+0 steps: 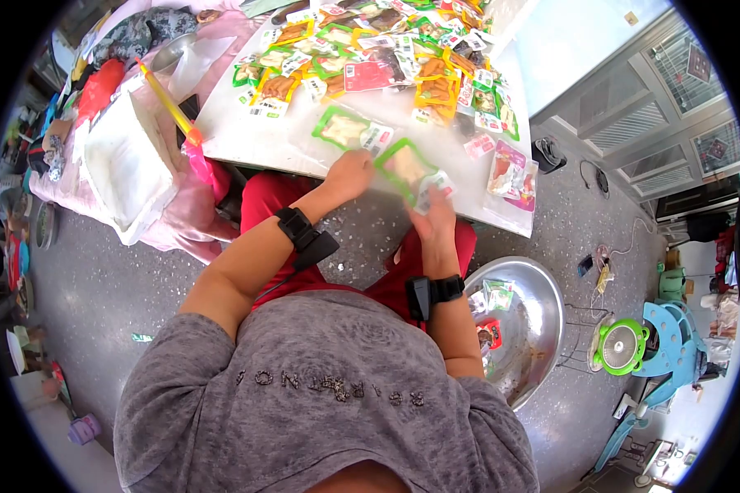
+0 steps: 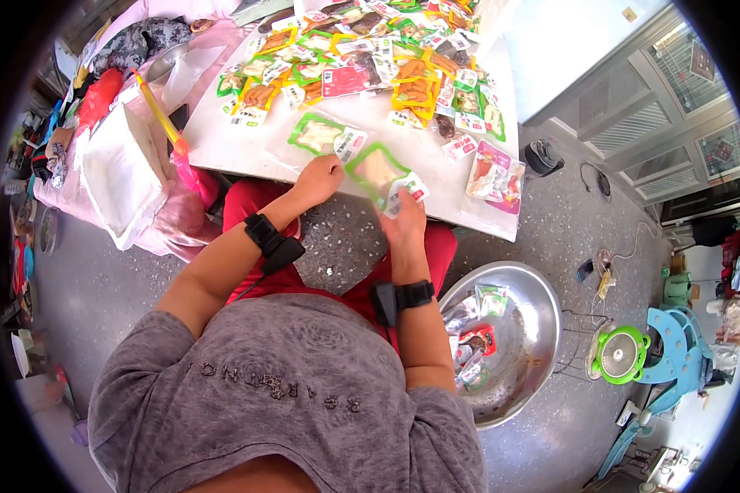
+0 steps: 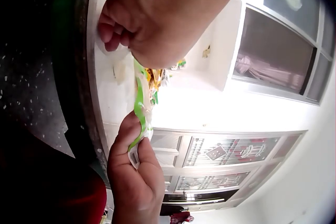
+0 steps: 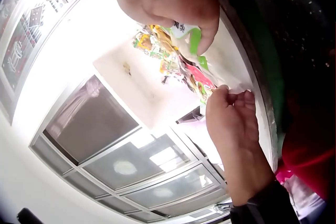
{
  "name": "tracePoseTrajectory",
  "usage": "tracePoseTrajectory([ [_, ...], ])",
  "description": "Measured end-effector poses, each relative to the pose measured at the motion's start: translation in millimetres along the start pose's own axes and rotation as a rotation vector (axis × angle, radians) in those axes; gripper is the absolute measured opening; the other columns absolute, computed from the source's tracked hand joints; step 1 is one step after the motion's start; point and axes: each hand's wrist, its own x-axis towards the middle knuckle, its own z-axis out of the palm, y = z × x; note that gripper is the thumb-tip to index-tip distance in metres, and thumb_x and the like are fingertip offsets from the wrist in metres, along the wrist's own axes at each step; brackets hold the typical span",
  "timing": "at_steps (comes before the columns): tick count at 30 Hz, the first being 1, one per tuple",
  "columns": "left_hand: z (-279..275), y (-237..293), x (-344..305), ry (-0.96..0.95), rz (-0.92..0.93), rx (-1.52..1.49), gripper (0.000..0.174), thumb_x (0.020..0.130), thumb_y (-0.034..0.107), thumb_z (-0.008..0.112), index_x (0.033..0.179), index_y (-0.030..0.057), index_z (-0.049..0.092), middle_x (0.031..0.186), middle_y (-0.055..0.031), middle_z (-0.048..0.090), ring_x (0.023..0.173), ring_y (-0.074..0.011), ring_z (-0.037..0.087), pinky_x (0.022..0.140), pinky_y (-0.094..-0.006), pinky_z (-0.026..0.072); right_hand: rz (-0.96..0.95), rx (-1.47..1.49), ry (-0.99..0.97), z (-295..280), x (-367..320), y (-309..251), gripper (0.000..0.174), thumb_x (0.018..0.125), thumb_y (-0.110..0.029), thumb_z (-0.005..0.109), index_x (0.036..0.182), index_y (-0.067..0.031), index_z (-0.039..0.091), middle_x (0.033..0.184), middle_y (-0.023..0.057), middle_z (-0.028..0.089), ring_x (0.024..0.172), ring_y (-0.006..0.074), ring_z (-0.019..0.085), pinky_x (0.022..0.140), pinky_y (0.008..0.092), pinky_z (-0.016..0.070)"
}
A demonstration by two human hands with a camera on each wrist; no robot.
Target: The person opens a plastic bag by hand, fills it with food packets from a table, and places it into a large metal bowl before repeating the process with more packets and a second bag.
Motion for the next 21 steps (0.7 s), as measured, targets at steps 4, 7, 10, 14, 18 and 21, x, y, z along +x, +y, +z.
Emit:
tracePoseTrajectory([
  [4, -3.9, 4.4, 0.4, -0.04, -0.061, -0.032, 0.018, 0.073, 0.015, 0.04, 0.071, -0.0009, 0.05, 0.072, -0.0219, 0.052, 0.072, -0.0377, 0.05, 0.065, -0.0422, 0.0392, -0.059, -0.048, -0.11, 2.8, -2.9, -9.0, 0.024, 0.081, -0.006, 0.039, 0.105, -0.0085, 0.042, 0.094, 0.0082, 0.052, 0.083, 0.0239, 0.053, 0.071, 0.0441, 0.0444],
  [7, -2.6, 9.3, -1.6, 0.007, 0.038, 0.066, 0.017, 0.073, 0.015, 0.042, 0.073, 0.0, 0.051, 0.074, -0.0215, 0.052, 0.072, -0.0377, 0.05, 0.065, -0.0426, 0.0397, -0.047, -0.118, -0.131, 8.9, -4.7, -6.5, 0.025, 0.08, -0.005, 0.039, 0.104, -0.0069, 0.043, 0.094, 0.0087, 0.052, 0.083, 0.0236, 0.053, 0.071, 0.0427, 0.045],
  [10, -1.3, 18.5, -6.2, 0.047, 0.081, 0.203, 0.016, 0.073, 0.014, 0.043, 0.077, 0.0018, 0.052, 0.08, -0.02, 0.053, 0.072, -0.0365, 0.052, 0.065, -0.0415, 0.0416, 0.041, -0.157, -0.142, 11.3, -3.1, -2.7, 0.025, 0.079, -0.004, 0.04, 0.104, -0.0055, 0.043, 0.093, 0.0092, 0.052, 0.083, 0.024, 0.053, 0.07, 0.0424, 0.0453],
  [14, -1.1, 33.7, -13.3, 0.01, 0.108, 0.283, 0.014, 0.073, 0.016, 0.045, 0.074, 0.0031, 0.048, 0.074, -0.0171, 0.051, 0.069, -0.0354, 0.051, 0.06, -0.0429, 0.0418, 0.11, -0.074, -0.21, 16.4, 14.4, 11.1, 0.028, 0.077, -0.003, 0.04, 0.104, -0.0042, 0.043, 0.092, 0.0096, 0.053, 0.081, 0.0251, 0.054, 0.069, 0.0427, 0.0453],
  [18, 0.6, 38.6, -18.3, -0.003, 0.119, 0.286, 0.013, 0.073, 0.016, 0.044, 0.075, 0.004, 0.048, 0.075, -0.0169, 0.051, 0.068, -0.0354, 0.051, 0.059, -0.0433, 0.0421, 0.133, -0.279, -0.183, 35.9, 9.2, 12.3, 0.026, 0.076, -0.001, 0.041, 0.101, -0.0024, 0.046, 0.087, 0.009, 0.054, 0.075, 0.0229, 0.055, 0.066, 0.0374, 0.0461],
  [21, 3.9, 28.6, -22.2, 0.029, 0.151, 0.257, 0.012, 0.073, 0.016, 0.045, 0.075, 0.0041, 0.048, 0.075, -0.0168, 0.051, 0.068, -0.0352, 0.051, 0.059, -0.0433, 0.0421, 0.002, -0.371, -0.244, 40.1, 7.6, 13.2, 0.016, 0.076, -0.006, 0.048, 0.091, -0.0031, 0.047, 0.076, 0.0041, 0.05, 0.066, 0.0142, 0.051, 0.055, 0.0272, 0.0432],
])
